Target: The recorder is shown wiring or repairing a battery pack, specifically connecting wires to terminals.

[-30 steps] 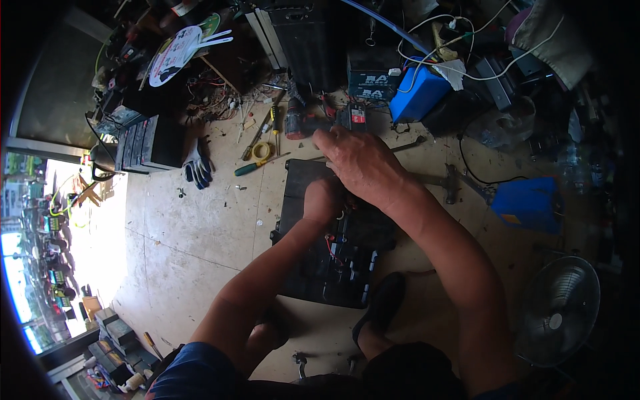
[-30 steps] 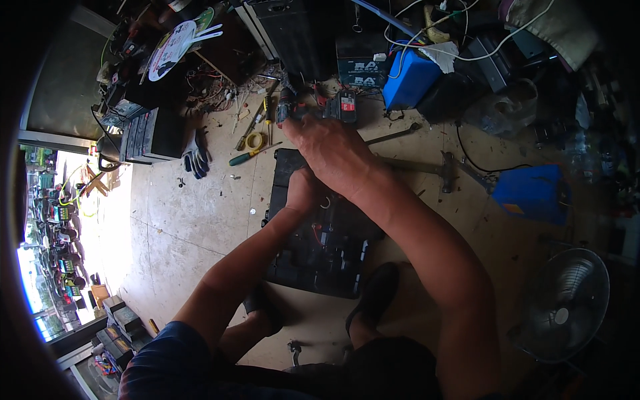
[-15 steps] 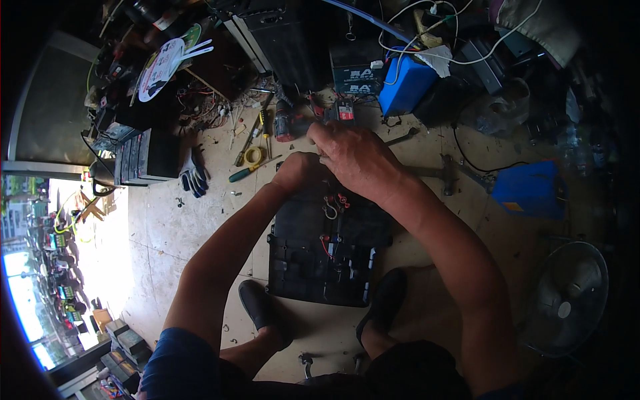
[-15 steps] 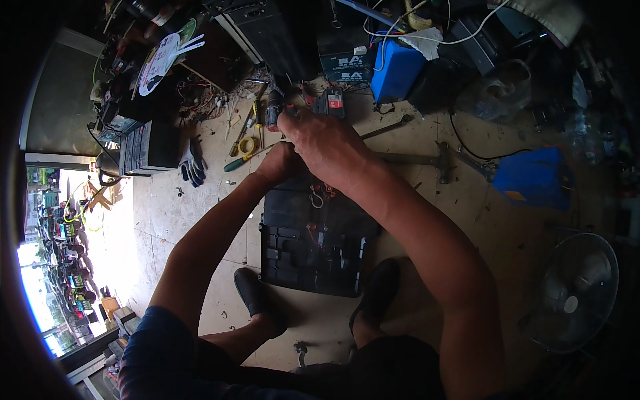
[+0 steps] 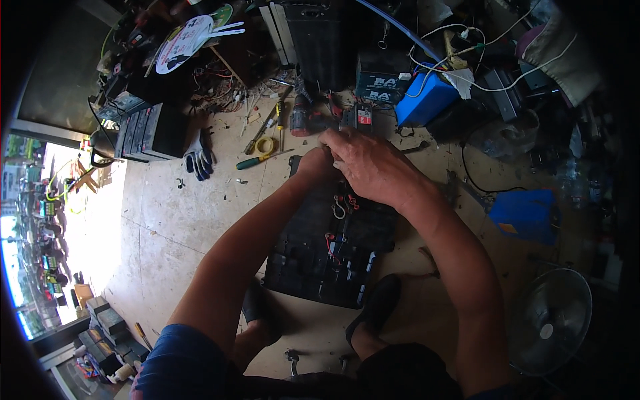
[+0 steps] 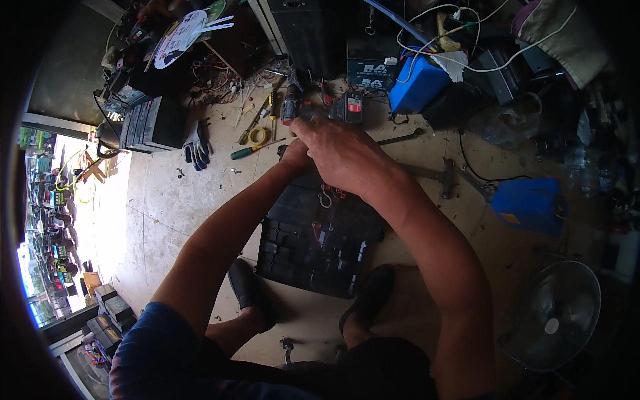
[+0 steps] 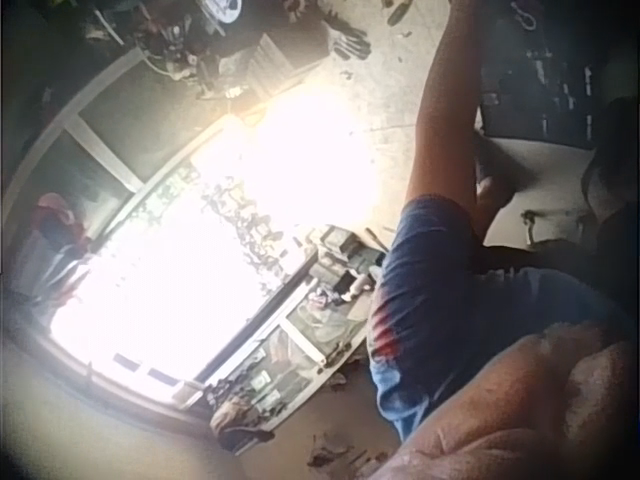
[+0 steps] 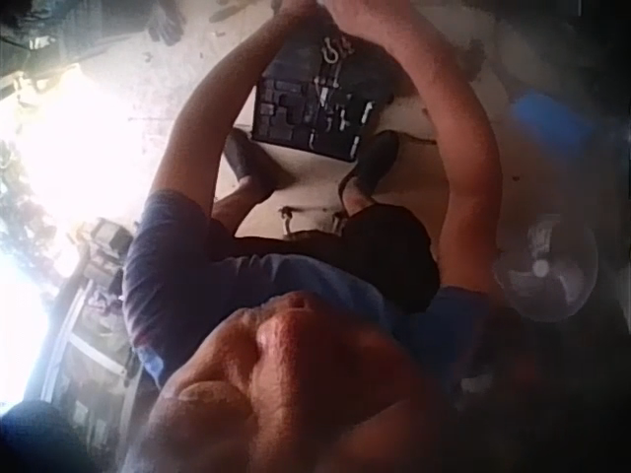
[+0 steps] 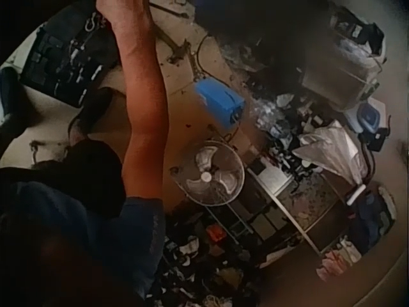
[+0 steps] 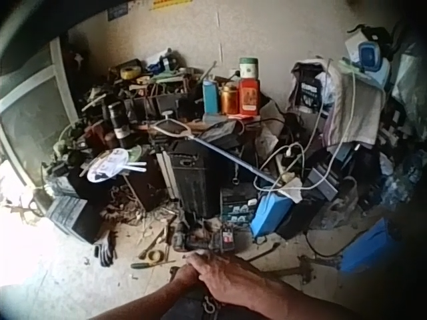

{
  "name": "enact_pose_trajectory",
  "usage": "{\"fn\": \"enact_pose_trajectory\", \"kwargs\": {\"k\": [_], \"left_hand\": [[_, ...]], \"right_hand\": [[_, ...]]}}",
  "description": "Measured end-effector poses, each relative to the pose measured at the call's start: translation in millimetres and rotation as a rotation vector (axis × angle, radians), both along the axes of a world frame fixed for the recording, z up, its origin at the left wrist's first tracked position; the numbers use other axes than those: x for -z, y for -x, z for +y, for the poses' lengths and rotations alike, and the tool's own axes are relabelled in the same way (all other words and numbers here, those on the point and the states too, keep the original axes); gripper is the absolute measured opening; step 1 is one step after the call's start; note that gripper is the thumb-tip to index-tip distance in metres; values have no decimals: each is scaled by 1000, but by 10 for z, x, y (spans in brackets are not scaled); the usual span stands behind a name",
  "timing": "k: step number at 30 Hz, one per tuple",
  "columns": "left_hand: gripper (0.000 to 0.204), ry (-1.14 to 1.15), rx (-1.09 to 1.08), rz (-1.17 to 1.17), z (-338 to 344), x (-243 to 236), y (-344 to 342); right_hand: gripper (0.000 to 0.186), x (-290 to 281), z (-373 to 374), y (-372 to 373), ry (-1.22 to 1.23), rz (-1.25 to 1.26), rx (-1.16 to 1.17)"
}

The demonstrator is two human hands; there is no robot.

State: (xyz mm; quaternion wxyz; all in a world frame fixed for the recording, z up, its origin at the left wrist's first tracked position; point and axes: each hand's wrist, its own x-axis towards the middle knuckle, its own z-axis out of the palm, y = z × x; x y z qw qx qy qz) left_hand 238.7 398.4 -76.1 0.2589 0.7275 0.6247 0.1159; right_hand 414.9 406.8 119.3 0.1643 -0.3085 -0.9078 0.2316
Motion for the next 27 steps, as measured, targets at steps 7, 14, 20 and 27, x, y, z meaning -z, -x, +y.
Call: {"fn": "enact_pose_trajectory", "kwargs": {"k": [7, 14, 20, 27], "left_hand": [[36, 64, 17, 4, 68, 244, -50], [40, 76, -54, -12, 36, 79, -87], [36, 152, -51, 41, 80, 92, -102], [34, 206, -53, 85, 37, -248, -161]], "right_hand": [[47, 30, -75, 3, -104, 48, 93], [55, -42, -71, -5, -73, -136, 115], [52, -22, 52, -82, 48, 153, 57], [51, 78, 35, -88, -125, 121, 116]]}}
